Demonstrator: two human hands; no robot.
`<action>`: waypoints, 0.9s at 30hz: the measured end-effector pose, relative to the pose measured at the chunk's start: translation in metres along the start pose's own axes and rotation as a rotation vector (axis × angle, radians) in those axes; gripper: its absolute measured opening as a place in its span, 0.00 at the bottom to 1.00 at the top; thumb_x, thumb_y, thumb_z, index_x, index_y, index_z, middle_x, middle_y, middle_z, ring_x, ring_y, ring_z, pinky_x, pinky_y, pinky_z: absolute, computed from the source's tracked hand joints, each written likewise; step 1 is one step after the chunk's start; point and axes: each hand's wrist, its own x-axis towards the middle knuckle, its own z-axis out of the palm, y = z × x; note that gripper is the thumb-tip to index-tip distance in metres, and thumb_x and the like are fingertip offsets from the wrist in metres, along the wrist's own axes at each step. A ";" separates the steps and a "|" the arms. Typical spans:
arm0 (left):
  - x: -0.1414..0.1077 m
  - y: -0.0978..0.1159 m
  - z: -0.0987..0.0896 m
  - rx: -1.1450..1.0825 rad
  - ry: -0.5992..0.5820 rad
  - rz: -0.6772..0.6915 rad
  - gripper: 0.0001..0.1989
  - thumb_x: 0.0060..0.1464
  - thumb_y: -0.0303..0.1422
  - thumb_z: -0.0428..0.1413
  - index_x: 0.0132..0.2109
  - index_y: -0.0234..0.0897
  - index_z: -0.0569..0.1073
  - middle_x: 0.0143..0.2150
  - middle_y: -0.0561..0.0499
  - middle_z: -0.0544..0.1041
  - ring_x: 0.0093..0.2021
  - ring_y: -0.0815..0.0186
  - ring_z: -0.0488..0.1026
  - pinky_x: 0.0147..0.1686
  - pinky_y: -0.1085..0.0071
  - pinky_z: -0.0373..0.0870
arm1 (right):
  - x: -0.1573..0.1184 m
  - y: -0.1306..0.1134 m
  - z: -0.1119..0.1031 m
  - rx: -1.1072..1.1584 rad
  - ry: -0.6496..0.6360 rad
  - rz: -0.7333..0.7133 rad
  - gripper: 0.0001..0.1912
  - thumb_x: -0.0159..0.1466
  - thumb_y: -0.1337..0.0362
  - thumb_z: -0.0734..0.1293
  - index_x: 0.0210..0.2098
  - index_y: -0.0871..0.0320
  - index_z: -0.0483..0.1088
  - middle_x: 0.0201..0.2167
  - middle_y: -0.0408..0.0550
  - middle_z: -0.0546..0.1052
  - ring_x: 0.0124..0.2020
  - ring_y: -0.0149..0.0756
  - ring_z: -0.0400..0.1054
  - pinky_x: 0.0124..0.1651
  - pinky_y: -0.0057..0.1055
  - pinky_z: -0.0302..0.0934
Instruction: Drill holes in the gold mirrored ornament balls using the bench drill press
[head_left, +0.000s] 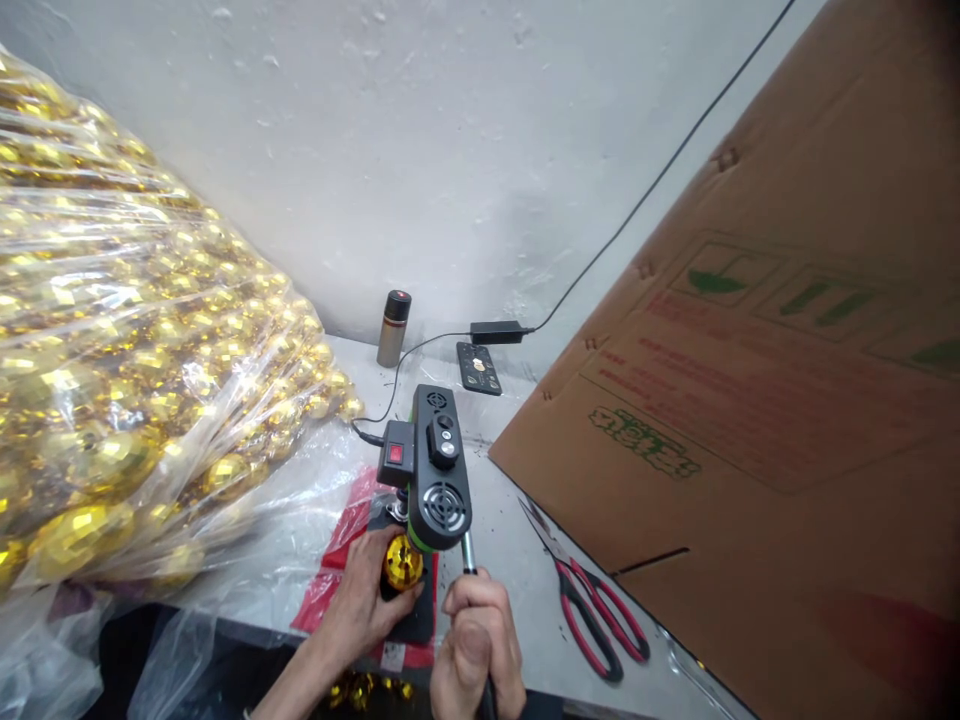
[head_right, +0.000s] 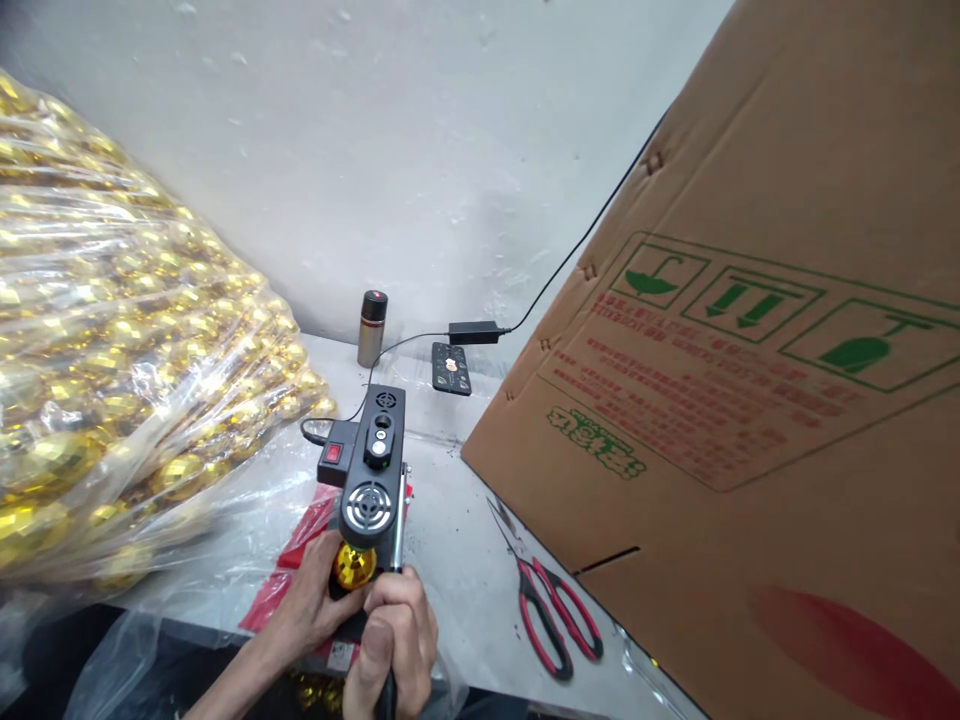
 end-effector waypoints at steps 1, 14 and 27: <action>0.000 0.000 0.000 -0.002 -0.003 -0.001 0.19 0.52 0.39 0.65 0.51 0.40 0.78 0.45 0.41 0.84 0.45 0.47 0.80 0.47 0.51 0.79 | -0.001 0.000 0.001 0.000 0.009 0.000 0.20 0.76 0.67 0.56 0.26 0.52 0.61 0.23 0.36 0.68 0.23 0.30 0.61 0.47 0.34 0.66; -0.001 -0.002 0.003 -0.002 -0.003 -0.010 0.17 0.52 0.39 0.66 0.48 0.38 0.78 0.45 0.38 0.83 0.47 0.44 0.80 0.48 0.47 0.80 | -0.006 0.002 0.004 0.038 0.040 0.013 0.20 0.76 0.66 0.56 0.26 0.53 0.59 0.25 0.35 0.66 0.24 0.27 0.60 0.51 0.30 0.65; -0.002 -0.009 0.011 -0.046 0.047 -0.012 0.21 0.49 0.36 0.66 0.51 0.36 0.78 0.48 0.38 0.83 0.49 0.44 0.80 0.50 0.47 0.79 | -0.008 0.008 0.003 0.025 0.042 -0.048 0.21 0.78 0.64 0.57 0.26 0.53 0.59 0.23 0.35 0.66 0.23 0.27 0.60 0.49 0.30 0.66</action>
